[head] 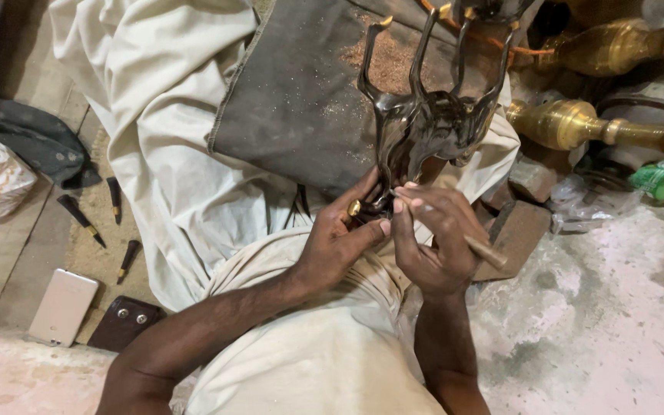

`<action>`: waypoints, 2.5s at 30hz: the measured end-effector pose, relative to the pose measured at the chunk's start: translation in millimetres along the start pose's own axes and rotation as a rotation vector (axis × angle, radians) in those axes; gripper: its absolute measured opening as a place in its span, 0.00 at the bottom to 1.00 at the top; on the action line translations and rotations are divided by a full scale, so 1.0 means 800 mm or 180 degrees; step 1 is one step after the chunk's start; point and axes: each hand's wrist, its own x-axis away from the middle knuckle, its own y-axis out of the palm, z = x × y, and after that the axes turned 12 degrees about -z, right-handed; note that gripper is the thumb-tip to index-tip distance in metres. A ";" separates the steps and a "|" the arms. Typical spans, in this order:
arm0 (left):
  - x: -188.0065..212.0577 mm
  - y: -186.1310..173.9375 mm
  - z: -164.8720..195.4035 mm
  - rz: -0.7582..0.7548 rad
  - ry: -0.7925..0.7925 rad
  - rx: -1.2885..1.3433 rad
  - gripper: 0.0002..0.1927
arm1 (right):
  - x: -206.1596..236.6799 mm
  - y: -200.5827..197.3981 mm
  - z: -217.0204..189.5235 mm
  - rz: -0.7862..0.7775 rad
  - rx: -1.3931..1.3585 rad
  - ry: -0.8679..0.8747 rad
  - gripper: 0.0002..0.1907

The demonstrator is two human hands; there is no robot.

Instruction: The person sits on the floor with a metal horse figurine on a cushioned pad on their lap. They hold a small pointed hand tool against the figurine's details and tap it with a wooden mallet to shape and refine the cast metal surface, repositioning the figurine repeatedly to work different areas.

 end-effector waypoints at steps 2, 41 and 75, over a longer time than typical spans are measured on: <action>0.000 0.001 -0.003 0.0012 0.0036 0.0089 0.39 | 0.002 -0.001 -0.002 0.0030 0.0013 0.0032 0.13; 0.001 -0.015 0.002 0.0239 -0.0079 -0.0107 0.39 | -0.096 -0.047 0.022 -0.1412 0.0693 -0.1593 0.14; -0.006 -0.011 -0.007 0.0298 0.0028 -0.0148 0.38 | -0.028 -0.015 0.030 -0.0481 0.0131 -0.0648 0.11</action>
